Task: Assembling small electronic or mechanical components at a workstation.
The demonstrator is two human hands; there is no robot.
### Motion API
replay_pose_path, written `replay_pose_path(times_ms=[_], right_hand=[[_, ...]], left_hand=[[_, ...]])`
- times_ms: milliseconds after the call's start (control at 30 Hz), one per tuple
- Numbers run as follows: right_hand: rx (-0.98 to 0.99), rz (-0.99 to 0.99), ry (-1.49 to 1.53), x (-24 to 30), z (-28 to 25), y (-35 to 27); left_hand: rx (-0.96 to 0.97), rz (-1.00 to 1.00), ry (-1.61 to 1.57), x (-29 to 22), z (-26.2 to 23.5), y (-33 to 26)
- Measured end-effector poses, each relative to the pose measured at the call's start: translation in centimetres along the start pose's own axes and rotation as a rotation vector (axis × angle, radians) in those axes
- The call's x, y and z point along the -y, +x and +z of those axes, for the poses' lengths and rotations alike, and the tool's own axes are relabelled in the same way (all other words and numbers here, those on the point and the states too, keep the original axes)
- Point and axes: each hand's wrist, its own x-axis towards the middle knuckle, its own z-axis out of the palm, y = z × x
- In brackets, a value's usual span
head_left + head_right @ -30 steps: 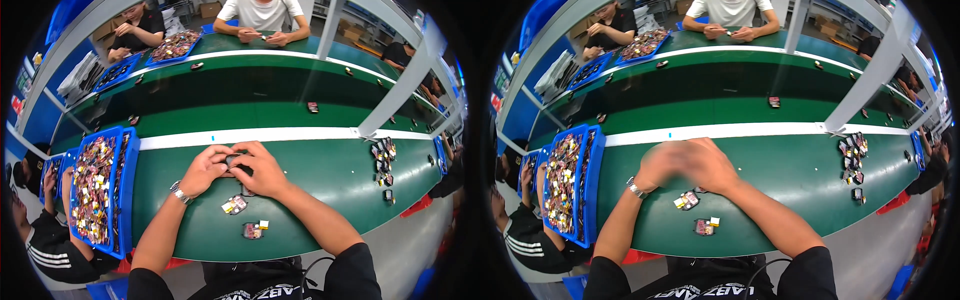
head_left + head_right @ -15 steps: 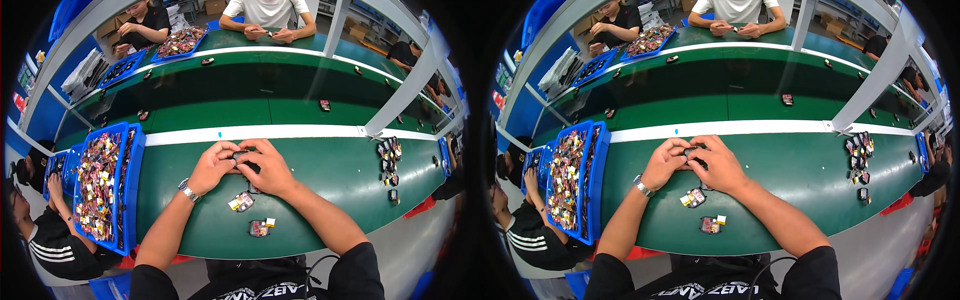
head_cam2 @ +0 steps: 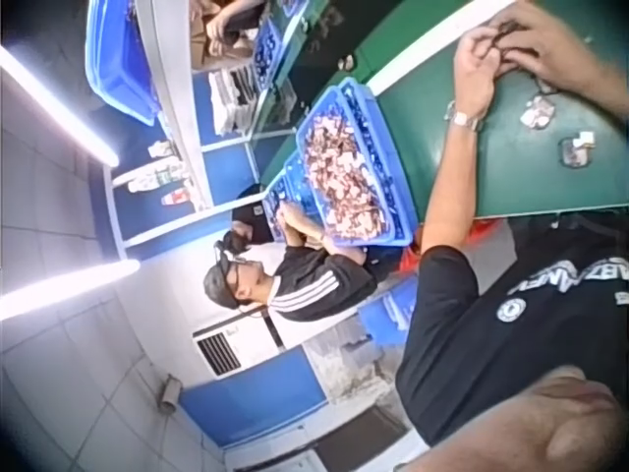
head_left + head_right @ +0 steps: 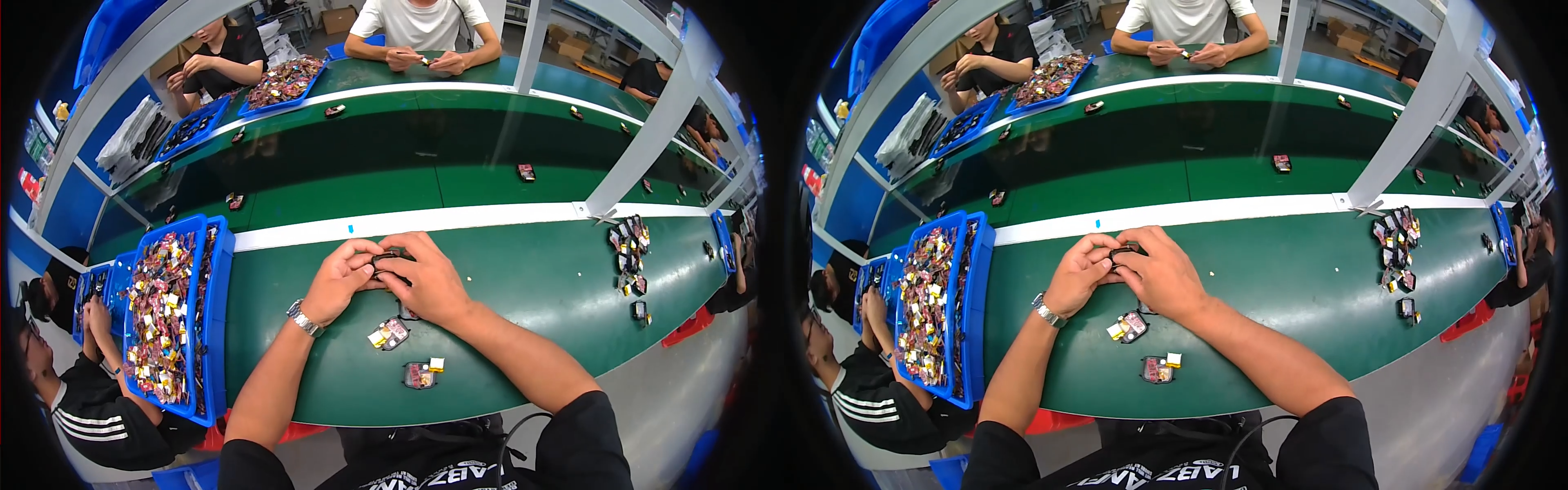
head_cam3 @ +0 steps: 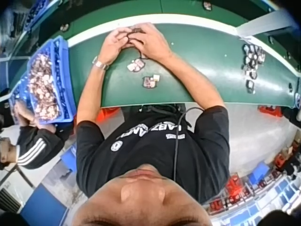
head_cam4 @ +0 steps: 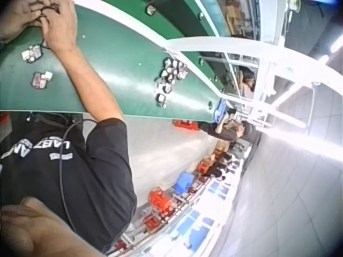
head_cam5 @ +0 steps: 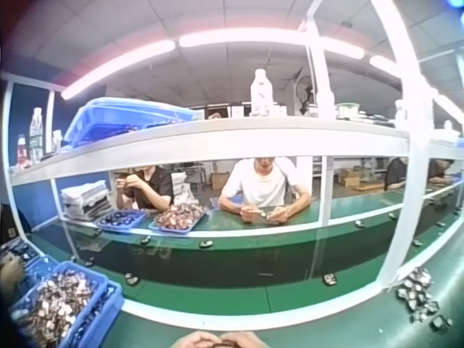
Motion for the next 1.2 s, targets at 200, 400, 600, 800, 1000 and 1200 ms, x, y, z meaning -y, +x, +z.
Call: replay_pose_path(times_ms=[200,400,600,800,1000,1200], right_hand=[[-0.019,-0.022,0.044,0.5,0.1,0.3],[-0.044,0.023,0.107,0.7,0.0,0.1],[-0.075,-0.141,0.020,1.3,0.0,0.9],[-0.110,-0.160,-0.056,1.3,-0.5,1.0],[-0.104,-0.158,-0.026,1.0,-0.2,0.8],[-0.090,-0.075,0.028,1.0,-0.2,0.6]], left_hand=[[-0.021,0.026,-0.006,0.4,-0.4,-0.1],[-0.063,0.050,-0.009,0.5,0.3,-0.2],[0.020,0.110,-0.138,1.4,-0.8,-0.4],[0.073,0.116,-0.176,1.0,-0.6,-0.2],[0.065,0.100,-0.171,0.9,-0.5,-0.3],[0.067,0.062,-0.224,1.0,-0.7,-0.2]])
